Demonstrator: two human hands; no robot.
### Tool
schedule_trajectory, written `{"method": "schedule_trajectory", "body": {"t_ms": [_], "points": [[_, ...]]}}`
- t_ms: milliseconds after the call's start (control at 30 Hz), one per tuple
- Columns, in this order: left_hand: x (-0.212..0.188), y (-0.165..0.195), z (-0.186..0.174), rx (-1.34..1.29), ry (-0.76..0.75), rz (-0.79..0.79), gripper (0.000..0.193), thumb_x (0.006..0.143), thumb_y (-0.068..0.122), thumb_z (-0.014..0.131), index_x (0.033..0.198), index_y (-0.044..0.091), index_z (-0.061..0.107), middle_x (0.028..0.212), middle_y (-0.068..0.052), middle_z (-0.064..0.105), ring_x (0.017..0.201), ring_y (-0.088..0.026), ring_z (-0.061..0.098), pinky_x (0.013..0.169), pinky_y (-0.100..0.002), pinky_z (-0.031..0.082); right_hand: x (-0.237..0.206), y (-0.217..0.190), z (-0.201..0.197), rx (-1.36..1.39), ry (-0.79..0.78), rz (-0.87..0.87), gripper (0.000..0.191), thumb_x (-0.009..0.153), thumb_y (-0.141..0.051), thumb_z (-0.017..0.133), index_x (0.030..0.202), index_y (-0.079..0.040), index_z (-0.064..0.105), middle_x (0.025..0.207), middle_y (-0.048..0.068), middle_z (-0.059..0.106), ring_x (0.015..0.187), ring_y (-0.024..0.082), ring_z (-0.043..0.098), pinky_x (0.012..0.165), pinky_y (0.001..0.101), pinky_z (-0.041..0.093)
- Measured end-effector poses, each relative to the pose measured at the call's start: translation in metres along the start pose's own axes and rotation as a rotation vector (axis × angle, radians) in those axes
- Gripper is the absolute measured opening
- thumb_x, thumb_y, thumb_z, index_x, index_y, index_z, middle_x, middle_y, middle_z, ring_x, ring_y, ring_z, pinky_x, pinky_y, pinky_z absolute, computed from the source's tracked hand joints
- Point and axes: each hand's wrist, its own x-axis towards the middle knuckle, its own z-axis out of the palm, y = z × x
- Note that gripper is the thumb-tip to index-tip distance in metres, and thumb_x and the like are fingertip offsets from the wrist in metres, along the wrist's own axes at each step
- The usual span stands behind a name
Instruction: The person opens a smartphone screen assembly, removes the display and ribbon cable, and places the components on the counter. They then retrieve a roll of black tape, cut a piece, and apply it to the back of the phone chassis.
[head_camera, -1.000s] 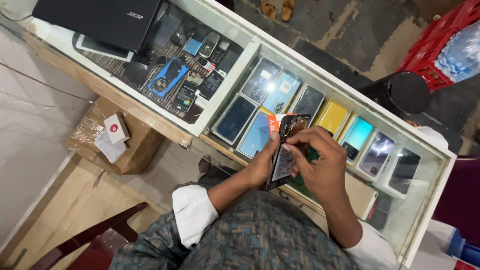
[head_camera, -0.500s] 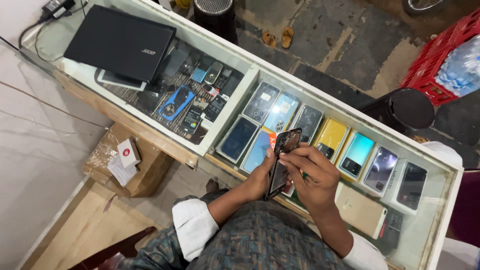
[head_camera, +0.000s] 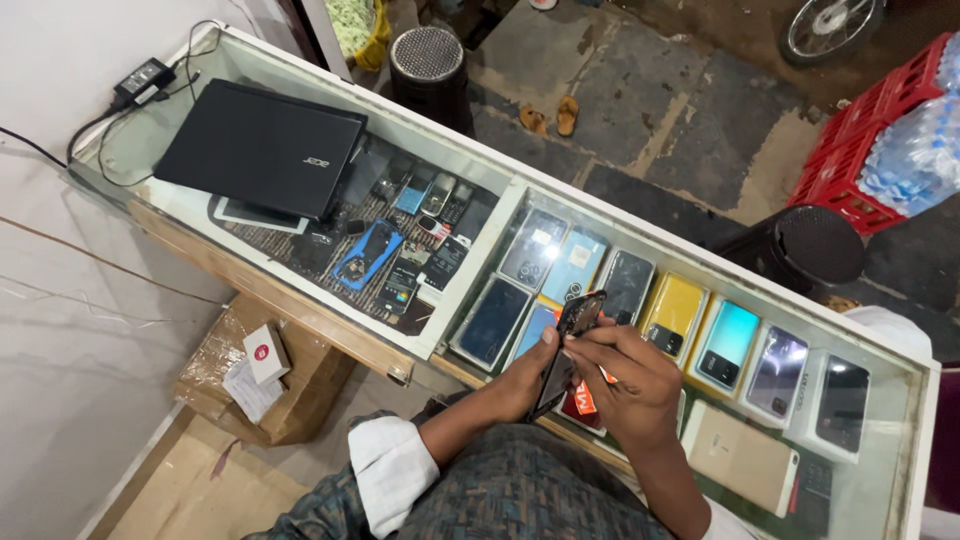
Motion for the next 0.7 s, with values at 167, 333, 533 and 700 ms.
{"method": "schedule_trajectory", "body": {"t_ms": [167, 333, 533, 700], "points": [[0.0, -0.019, -0.014, 0.031, 0.0, 0.013, 0.094, 0.105, 0.076, 0.024, 0.164, 0.004, 0.036, 0.096, 0.0, 0.054, 0.085, -0.01, 0.049, 0.078, -0.026, 0.042, -0.002, 0.003, 0.006, -0.006, 0.013, -0.021, 0.023, 0.079, 0.001, 0.08, 0.101, -0.004, 0.078, 0.094, 0.007, 0.073, 0.091, 0.022, 0.074, 0.092, 0.033, 0.058], [0.006, -0.047, -0.023, 0.038, 0.019, -0.071, 0.082, 0.105, 0.078, 0.021, 0.121, 0.005, 0.053, 0.091, -0.003, 0.055, 0.082, -0.015, 0.052, 0.076, -0.029, 0.044, -0.004, 0.011, 0.0, 0.04, -0.044, 0.03, 0.022, 0.078, -0.001, 0.082, 0.099, -0.004, 0.078, 0.092, 0.006, 0.074, 0.091, 0.021, 0.074, 0.085, 0.0302, 0.057], [0.0, -0.06, -0.024, 0.132, 0.062, -0.1, 0.084, 0.101, 0.079, 0.018, 0.1, 0.006, 0.06, 0.089, -0.005, 0.058, 0.082, -0.016, 0.056, 0.075, -0.03, 0.046, -0.008, 0.018, -0.006, 0.149, -0.129, 0.186, 0.019, 0.078, 0.0, 0.082, 0.096, -0.003, 0.078, 0.09, 0.006, 0.075, 0.077, 0.013, 0.073, 0.067, 0.0255, 0.058], [-0.004, -0.054, -0.014, 0.115, 0.137, -0.113, 0.08, 0.1, 0.076, 0.022, 0.107, 0.007, 0.061, 0.092, -0.005, 0.059, 0.085, -0.016, 0.057, 0.077, -0.03, 0.047, -0.007, 0.021, -0.008, 0.221, -0.207, 0.224, 0.017, 0.078, 0.001, 0.081, 0.094, -0.001, 0.076, 0.088, 0.006, 0.074, 0.074, 0.012, 0.073, 0.065, 0.0252, 0.058]]}}
